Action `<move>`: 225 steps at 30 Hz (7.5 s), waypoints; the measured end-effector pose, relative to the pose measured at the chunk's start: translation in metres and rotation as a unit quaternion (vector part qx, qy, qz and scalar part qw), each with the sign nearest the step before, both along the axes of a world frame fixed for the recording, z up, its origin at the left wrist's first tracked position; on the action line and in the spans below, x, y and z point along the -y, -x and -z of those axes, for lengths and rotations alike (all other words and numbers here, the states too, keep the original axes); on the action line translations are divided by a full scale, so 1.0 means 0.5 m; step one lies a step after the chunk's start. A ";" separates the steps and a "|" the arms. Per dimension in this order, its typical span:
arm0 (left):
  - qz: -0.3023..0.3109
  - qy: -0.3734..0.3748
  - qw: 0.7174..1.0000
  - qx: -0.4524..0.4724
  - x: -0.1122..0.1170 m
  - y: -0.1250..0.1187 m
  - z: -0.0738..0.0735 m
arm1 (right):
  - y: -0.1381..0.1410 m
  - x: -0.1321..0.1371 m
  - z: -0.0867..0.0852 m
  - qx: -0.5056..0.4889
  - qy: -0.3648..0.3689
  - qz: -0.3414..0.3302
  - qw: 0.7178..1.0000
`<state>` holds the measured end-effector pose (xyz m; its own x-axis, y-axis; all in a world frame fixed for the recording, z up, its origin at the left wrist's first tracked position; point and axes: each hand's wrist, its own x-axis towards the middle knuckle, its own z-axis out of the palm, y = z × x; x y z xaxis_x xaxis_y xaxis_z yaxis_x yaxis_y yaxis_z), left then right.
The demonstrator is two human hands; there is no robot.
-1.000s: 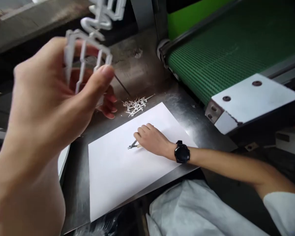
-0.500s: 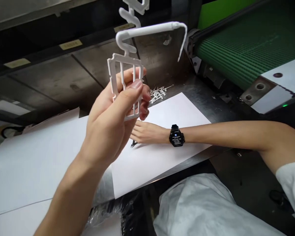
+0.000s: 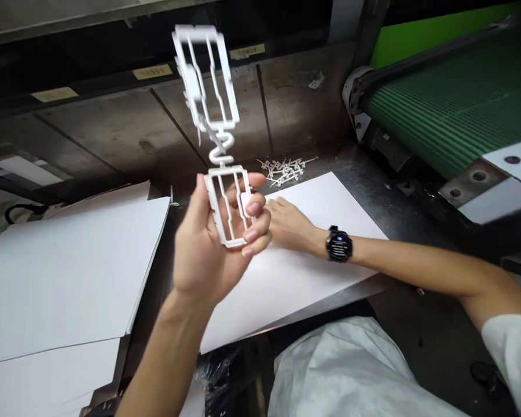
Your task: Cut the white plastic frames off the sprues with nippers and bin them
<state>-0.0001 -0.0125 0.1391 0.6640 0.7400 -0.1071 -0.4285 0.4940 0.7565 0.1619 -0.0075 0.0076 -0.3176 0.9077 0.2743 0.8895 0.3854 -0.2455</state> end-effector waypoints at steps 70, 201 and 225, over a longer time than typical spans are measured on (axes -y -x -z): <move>0.030 0.076 0.996 0.026 -0.083 -0.017 0.223 | -0.236 0.112 0.136 -0.139 0.393 0.144 0.897; 0.106 -0.259 0.918 -0.280 -0.069 -0.047 0.213 | -0.214 0.107 -0.081 -0.277 0.491 0.038 0.825; 0.146 -0.286 0.897 -0.303 -0.085 -0.045 0.224 | -0.211 0.110 -0.036 -0.181 0.402 0.039 0.897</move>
<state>0.0223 0.0299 0.0272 0.7864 0.5933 -0.1720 0.2312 -0.0246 0.9726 0.2673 -0.0624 0.0258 -0.2668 0.8739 -0.4064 0.7116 -0.1058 -0.6946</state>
